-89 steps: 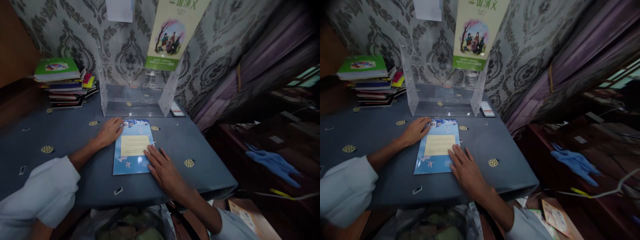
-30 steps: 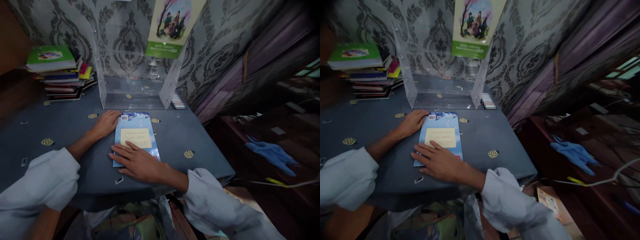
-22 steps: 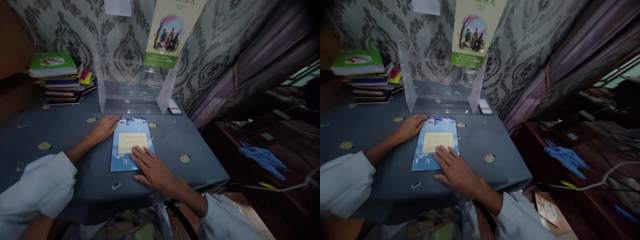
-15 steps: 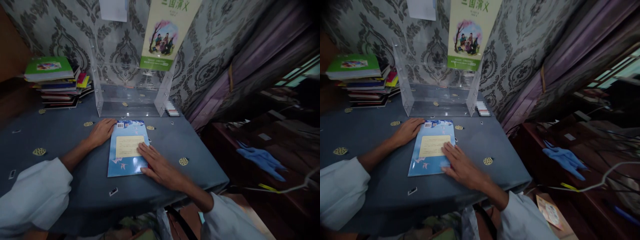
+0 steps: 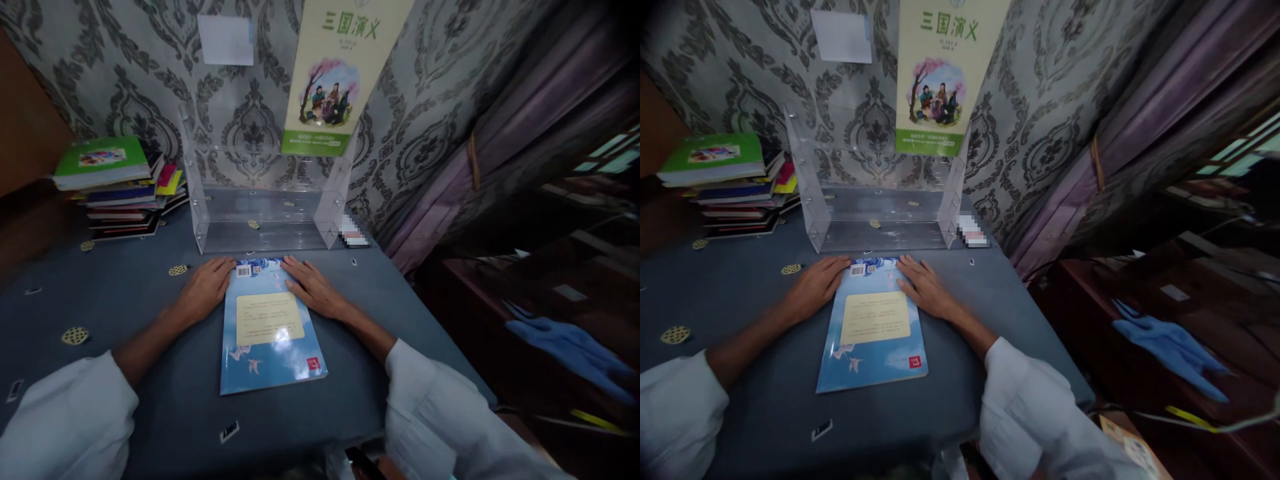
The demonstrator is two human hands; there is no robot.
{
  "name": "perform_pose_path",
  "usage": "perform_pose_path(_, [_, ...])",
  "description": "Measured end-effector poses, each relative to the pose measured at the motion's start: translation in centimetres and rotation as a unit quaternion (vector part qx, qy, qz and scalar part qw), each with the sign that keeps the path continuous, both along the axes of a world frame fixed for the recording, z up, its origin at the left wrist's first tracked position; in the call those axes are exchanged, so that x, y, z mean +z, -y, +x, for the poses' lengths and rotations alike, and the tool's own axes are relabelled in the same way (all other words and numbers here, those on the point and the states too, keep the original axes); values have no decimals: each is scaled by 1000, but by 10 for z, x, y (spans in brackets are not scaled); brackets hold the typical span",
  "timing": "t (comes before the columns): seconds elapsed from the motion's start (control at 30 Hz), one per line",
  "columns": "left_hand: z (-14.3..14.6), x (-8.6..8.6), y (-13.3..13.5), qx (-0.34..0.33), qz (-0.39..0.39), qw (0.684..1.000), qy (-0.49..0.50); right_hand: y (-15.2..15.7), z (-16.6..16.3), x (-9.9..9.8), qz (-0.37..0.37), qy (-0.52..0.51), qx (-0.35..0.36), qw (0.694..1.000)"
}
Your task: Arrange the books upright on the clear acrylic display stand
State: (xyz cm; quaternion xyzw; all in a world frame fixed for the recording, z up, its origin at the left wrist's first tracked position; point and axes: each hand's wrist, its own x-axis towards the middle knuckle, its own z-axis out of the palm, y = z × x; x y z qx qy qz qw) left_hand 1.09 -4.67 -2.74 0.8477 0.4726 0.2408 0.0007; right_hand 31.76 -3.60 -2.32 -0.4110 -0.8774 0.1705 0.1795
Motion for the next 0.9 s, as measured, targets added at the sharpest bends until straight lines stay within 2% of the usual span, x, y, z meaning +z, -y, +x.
perform_pose_path(0.23, [1, 0, 1, 9, 0, 1000, -7, 5, 0, -3, 43, 4, -2, 999])
perform_pose_path(0.53, [1, -2, 3, -2, -19, 1000, -10, 10, -1, 0, 60, 19, -5, 998])
perform_pose_path(0.9, [2, -9, 4, 3, 14, 1000, -27, 26, 0, 3, 73, 39, -15, 996])
